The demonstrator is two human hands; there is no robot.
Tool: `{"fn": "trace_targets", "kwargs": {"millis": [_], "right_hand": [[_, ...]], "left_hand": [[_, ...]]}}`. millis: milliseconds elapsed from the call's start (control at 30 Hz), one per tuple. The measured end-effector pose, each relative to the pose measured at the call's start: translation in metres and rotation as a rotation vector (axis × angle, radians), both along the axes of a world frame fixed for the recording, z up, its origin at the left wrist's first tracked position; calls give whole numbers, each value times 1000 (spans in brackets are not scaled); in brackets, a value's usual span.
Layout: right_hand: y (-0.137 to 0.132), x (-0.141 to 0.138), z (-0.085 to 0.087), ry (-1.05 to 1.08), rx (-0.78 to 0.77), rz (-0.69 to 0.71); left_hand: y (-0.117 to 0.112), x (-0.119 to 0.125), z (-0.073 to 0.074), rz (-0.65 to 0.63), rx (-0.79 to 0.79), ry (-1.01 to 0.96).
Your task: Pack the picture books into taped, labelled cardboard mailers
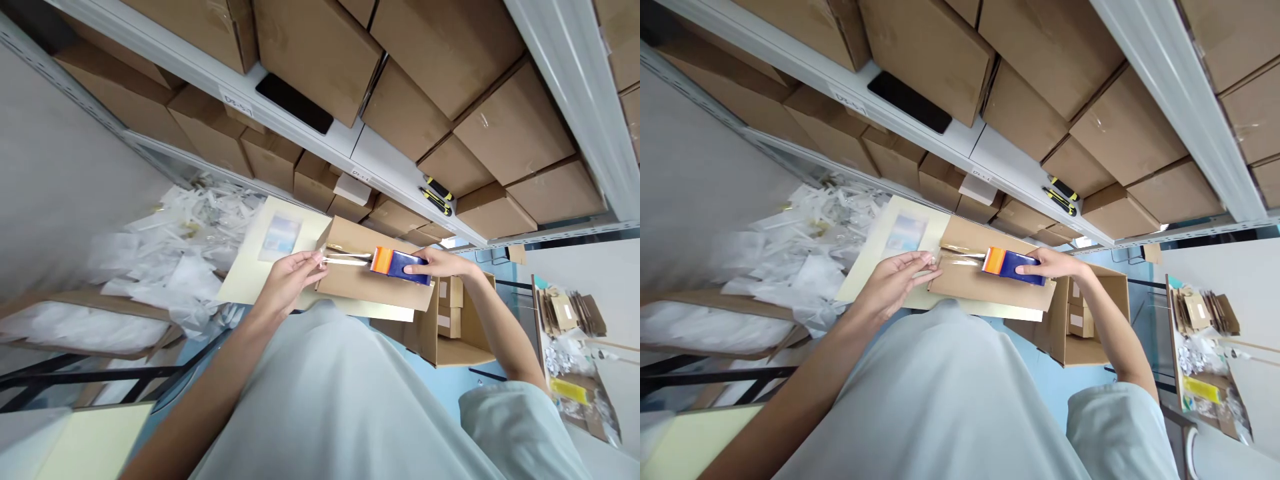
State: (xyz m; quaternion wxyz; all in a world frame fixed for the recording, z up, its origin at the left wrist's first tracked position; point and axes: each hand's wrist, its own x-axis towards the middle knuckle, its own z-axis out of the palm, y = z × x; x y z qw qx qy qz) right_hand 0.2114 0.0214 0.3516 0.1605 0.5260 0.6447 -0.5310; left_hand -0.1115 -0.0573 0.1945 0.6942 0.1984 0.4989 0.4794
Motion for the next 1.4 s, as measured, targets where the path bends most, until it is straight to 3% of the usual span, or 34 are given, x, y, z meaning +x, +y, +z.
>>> {"fn": "trace_targets", "kwargs": {"millis": [133,267,733,933,1033,1133,1267,1400], "right_hand": [[2,1,-18,54,-40,-30],[2,2,-27,81,-50,-54],[8,-27,-40,95,-40,-60],[6,-29,-43,106,-49,-87],[6,-29,-45,112,-50,-86],[6,-30,-46,118,-57,-95],[3,-30,-47,147,-101,-118],[2,-28,-50,166,-93,-114]], "left_hand": [[9,2,-13,29,40,144],[16,2,-21,16,65,126],[35,-19,-34,-33,6,80],[43,-13,-54,-75,-60,119],[48,-5,-66,-153,-66,211],[49,2,-71,-217,35,391],[40,6,-64,-234,224,768],[28,9,-49,-133,305,946]]}}
